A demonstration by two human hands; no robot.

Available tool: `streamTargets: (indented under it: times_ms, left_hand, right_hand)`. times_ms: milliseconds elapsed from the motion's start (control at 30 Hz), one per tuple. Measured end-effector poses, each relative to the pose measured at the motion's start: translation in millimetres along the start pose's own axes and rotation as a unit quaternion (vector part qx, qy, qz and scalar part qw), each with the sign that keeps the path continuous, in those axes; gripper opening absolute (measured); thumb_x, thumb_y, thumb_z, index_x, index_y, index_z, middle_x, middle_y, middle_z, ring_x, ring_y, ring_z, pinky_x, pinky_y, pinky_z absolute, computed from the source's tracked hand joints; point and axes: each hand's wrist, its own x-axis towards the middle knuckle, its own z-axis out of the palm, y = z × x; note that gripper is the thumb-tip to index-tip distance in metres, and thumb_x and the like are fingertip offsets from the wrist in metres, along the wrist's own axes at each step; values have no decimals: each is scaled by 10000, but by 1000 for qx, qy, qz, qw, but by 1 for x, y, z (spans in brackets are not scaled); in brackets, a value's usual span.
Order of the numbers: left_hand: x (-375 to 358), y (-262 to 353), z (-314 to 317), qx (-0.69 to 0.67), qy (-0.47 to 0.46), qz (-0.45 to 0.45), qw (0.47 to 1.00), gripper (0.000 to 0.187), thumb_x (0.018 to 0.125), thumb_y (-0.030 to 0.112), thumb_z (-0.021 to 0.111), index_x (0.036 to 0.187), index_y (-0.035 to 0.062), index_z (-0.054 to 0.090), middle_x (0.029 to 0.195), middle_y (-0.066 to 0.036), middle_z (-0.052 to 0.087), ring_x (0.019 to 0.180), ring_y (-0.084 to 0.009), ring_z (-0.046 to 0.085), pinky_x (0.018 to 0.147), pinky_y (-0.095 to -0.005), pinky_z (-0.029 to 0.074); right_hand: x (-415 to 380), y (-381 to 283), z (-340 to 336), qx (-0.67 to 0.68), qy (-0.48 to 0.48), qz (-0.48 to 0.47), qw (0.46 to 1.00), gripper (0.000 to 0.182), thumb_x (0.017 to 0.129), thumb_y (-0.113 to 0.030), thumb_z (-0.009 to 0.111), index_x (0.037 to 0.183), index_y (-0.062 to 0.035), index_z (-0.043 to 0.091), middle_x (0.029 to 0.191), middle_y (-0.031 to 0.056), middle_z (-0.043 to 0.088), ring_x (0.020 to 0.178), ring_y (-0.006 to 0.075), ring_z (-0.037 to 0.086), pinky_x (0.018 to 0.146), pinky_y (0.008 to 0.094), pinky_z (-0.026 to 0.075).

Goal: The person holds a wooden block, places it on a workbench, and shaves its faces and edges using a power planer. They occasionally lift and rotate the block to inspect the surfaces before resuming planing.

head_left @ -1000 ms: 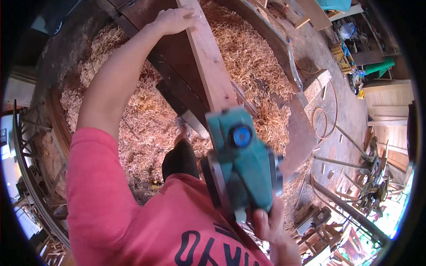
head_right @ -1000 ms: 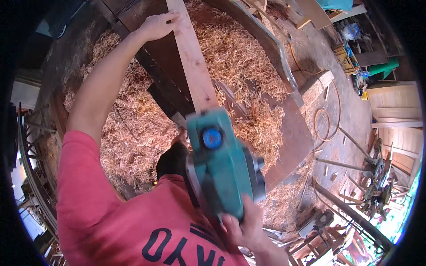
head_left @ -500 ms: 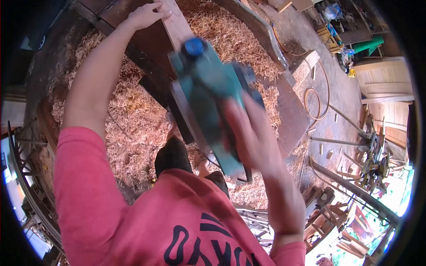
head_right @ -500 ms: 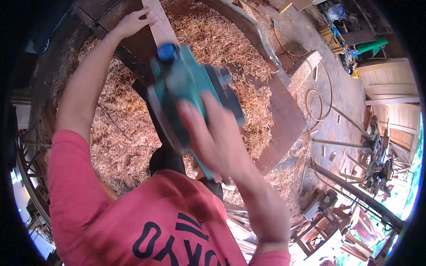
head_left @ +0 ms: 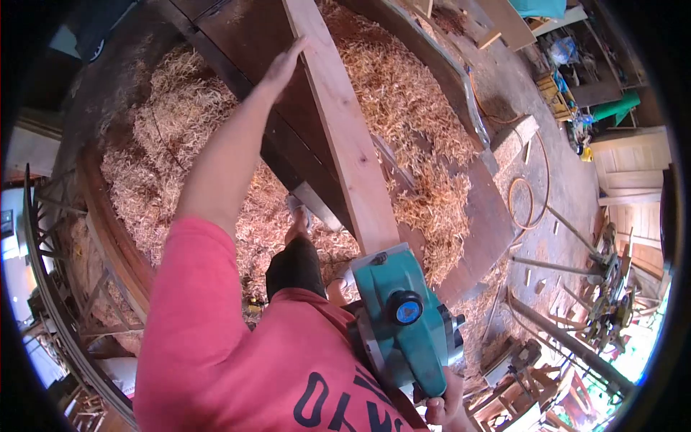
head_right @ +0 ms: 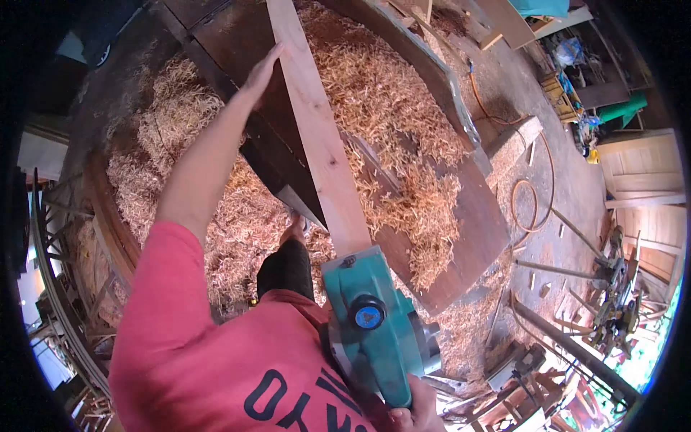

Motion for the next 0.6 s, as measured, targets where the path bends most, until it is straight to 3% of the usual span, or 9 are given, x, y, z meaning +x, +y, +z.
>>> streamTargets:
  times_ms: [100, 200, 233, 300, 400, 433, 467, 533, 600]
  left_hand:
    - [-24, 9, 10, -307, -11, -159, 938, 815, 997, 697, 289, 1535, 95, 400, 1536, -98, 462, 1405, -238, 433, 1176, -410, 301]
    - [-29, 6, 10, -271, 6, -157, 950, 840, 994, 720, 181, 1527, 115, 419, 1506, -112, 498, 1358, -243, 496, 1151, -426, 350]
    - [-28, 7, 8, -281, -2, -154, 947, 889, 1004, 703, 127, 1536, 29, 361, 1536, -138, 450, 1419, -263, 421, 1199, -416, 279]
    - [-21, -9, -1, -305, -18, -155, 939, 897, 1001, 706, 115, 1529, 28, 375, 1515, -138, 475, 1405, -268, 437, 1184, -434, 307]
    - [-19, -6, -6, -396, -58, -182, 898, 906, 996, 713, 106, 1507, 33, 419, 1469, -140, 522, 1384, -281, 460, 1166, -452, 344]
    - [-10, -22, -13, -385, -37, -232, 892, 883, 996, 714, 116, 1508, 63, 423, 1439, -134, 547, 1353, -284, 490, 1157, -452, 356]
    - [-27, -4, -17, -432, -148, -140, 879, 839, 1006, 701, 150, 1517, 83, 396, 1443, -122, 542, 1329, -277, 514, 1141, -441, 380]
    - [-24, -11, -14, -384, -103, -100, 912, 797, 1018, 680, 181, 1527, 93, 361, 1459, -120, 522, 1323, -269, 522, 1130, -437, 402]
    - [-23, -7, -14, -344, -95, -61, 932, 779, 1024, 667, 196, 1526, 95, 359, 1469, -123, 509, 1333, -272, 516, 1129, -438, 411]
  right_hand:
    - [52, -36, 14, -8, 22, 9, 1000, 697, 964, -621, 490, 998, 74, 528, 626, 76, 610, 517, 121, 575, 461, 266, 436]
    - [101, -39, 9, -30, -19, 13, 999, 416, 950, -339, 555, 1088, 53, 569, 639, 104, 623, 556, 244, 638, 543, 340, 494]
    - [127, -52, 14, -23, -9, 6, 1000, 356, 957, -291, 535, 1060, 48, 567, 628, 97, 616, 545, 226, 626, 535, 329, 487]
    - [193, -84, 25, 2, -13, -24, 1000, 259, 976, -206, 483, 1032, 34, 562, 611, 66, 587, 529, 170, 593, 521, 315, 470]
    - [335, -155, 51, 4, 56, -32, 998, 359, 1033, -323, 532, 886, 4, 561, 612, 69, 549, 536, 149, 577, 507, 317, 452]
    - [377, -165, 52, -68, 53, -76, 993, 415, 1050, -394, 458, 995, -21, 631, 749, 36, 618, 559, 117, 586, 539, 293, 446]
    - [419, -171, 55, -65, 60, -94, 992, 443, 1043, -419, 473, 958, -15, 634, 746, 33, 609, 554, 109, 575, 546, 294, 457]
    - [484, -181, 59, -12, 44, -129, 991, 456, 1043, -446, 472, 996, -22, 632, 782, 54, 616, 565, 125, 578, 559, 303, 474]
    - [497, -189, 62, 13, 37, -144, 989, 501, 1035, -465, 465, 980, 8, 620, 757, 88, 628, 570, 170, 609, 580, 327, 494]
